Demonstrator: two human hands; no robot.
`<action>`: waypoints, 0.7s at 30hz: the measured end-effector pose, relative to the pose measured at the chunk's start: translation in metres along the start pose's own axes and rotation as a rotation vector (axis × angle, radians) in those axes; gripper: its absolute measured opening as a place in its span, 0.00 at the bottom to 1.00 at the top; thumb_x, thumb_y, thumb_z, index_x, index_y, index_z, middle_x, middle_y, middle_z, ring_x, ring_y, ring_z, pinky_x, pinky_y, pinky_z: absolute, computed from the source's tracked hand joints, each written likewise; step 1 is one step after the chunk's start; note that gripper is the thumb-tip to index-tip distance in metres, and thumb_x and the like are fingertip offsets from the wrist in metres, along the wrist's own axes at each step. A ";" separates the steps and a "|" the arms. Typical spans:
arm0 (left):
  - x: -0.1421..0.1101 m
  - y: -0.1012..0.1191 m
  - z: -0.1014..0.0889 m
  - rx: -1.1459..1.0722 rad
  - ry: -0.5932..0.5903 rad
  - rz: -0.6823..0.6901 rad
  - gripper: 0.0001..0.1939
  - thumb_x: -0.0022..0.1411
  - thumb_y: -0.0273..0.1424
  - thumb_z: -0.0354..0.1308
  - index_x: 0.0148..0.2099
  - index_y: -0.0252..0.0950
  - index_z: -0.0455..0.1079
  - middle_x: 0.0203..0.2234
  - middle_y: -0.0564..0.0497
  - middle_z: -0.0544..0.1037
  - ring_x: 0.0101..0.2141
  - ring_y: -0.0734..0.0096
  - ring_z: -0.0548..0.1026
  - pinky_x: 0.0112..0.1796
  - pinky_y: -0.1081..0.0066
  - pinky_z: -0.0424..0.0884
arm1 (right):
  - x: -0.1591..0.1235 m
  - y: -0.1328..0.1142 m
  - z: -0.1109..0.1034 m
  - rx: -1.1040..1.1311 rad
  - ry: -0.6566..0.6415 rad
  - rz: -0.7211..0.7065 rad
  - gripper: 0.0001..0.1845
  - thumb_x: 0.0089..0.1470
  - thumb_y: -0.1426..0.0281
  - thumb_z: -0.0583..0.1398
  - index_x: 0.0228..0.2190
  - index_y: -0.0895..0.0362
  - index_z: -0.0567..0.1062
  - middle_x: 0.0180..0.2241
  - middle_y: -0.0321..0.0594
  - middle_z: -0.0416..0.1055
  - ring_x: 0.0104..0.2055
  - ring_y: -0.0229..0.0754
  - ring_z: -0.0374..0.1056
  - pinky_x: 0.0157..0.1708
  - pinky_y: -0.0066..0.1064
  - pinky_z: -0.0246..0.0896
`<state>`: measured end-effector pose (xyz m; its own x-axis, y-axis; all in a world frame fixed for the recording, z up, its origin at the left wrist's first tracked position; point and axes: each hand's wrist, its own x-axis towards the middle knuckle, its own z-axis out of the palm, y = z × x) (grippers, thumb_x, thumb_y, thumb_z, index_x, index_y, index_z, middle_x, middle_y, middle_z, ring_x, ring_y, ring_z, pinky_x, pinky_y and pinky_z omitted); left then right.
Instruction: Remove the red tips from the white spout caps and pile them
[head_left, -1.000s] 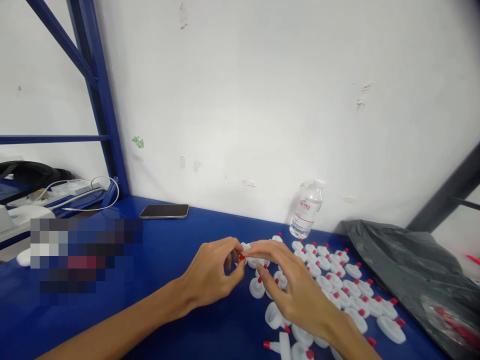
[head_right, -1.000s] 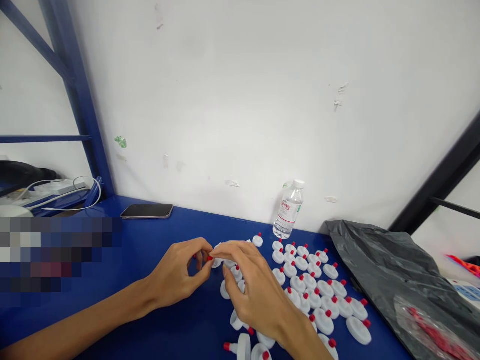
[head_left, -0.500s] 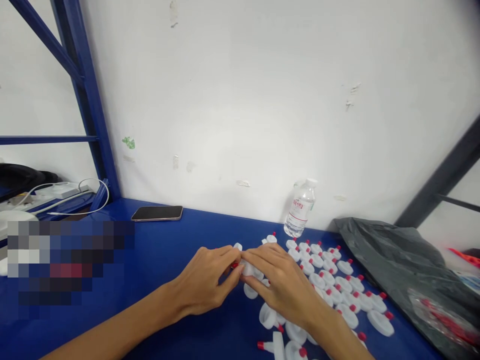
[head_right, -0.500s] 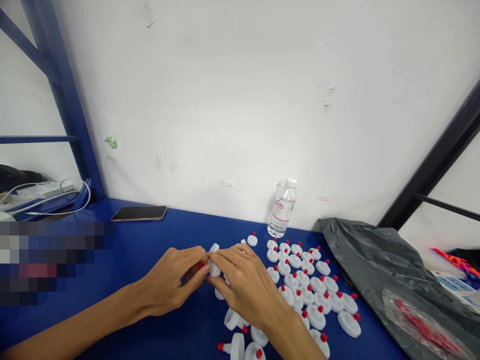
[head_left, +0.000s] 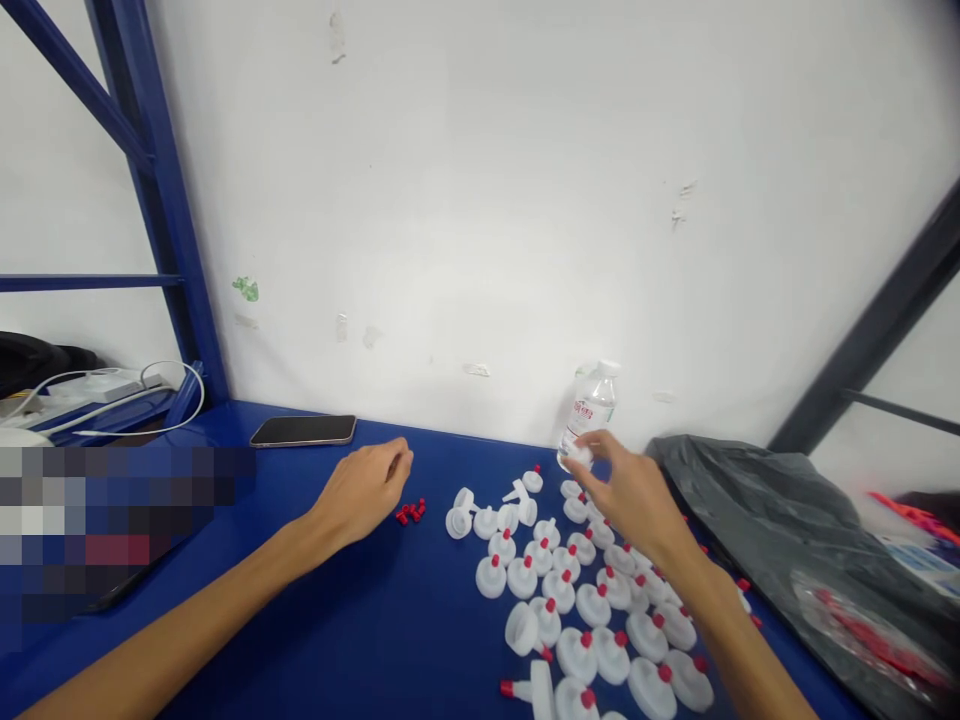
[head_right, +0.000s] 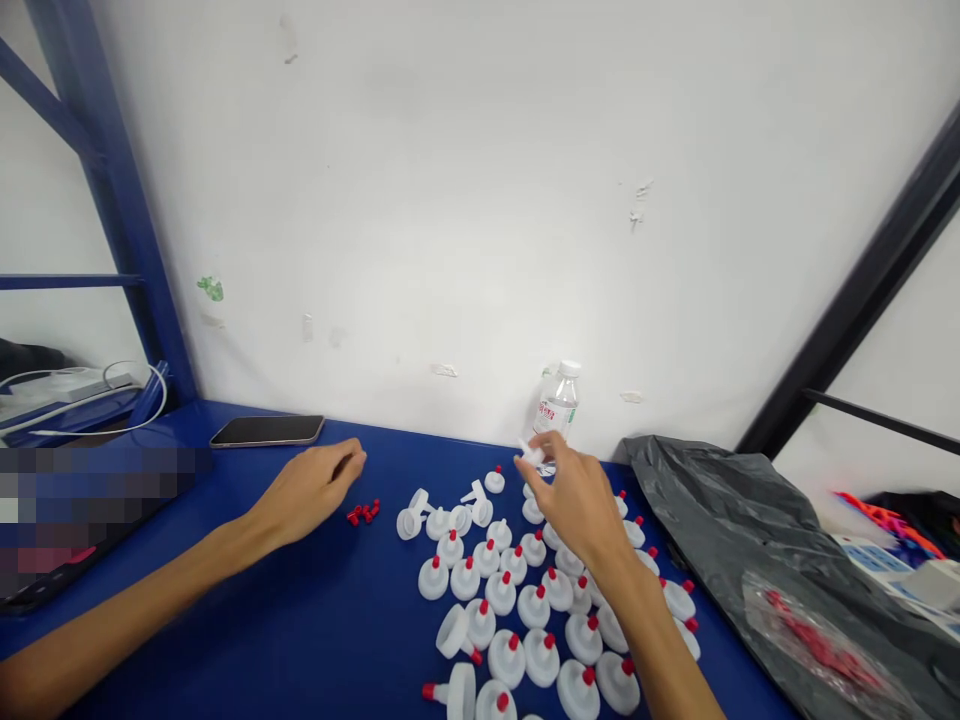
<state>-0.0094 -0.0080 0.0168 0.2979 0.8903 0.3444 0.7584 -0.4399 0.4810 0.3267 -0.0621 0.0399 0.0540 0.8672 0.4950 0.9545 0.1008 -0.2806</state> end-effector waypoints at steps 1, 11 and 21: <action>0.000 -0.002 0.004 0.026 -0.022 0.005 0.14 0.70 0.36 0.44 0.30 0.40 0.58 0.22 0.55 0.68 0.25 0.68 0.64 0.29 0.68 0.53 | -0.001 0.000 0.003 -0.002 -0.068 -0.011 0.20 0.63 0.54 0.56 0.47 0.54 0.74 0.44 0.47 0.79 0.44 0.54 0.76 0.41 0.41 0.67; -0.004 -0.014 0.022 0.137 -0.151 -0.020 0.09 0.65 0.30 0.47 0.32 0.40 0.64 0.28 0.52 0.73 0.29 0.65 0.71 0.30 0.68 0.57 | -0.007 -0.006 0.023 0.008 -0.316 -0.157 0.26 0.67 0.53 0.48 0.48 0.52 0.79 0.51 0.45 0.77 0.57 0.56 0.68 0.58 0.51 0.56; -0.003 -0.006 0.016 0.098 -0.170 -0.022 0.17 0.70 0.33 0.40 0.31 0.40 0.65 0.28 0.52 0.76 0.31 0.63 0.73 0.31 0.67 0.59 | -0.012 -0.010 0.030 0.087 -0.403 -0.189 0.32 0.70 0.53 0.40 0.59 0.54 0.71 0.61 0.41 0.69 0.67 0.54 0.58 0.66 0.55 0.48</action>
<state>-0.0057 -0.0065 -0.0001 0.3681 0.9103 0.1895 0.8162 -0.4140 0.4029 0.3079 -0.0594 0.0120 -0.2537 0.9486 0.1894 0.9076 0.3011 -0.2925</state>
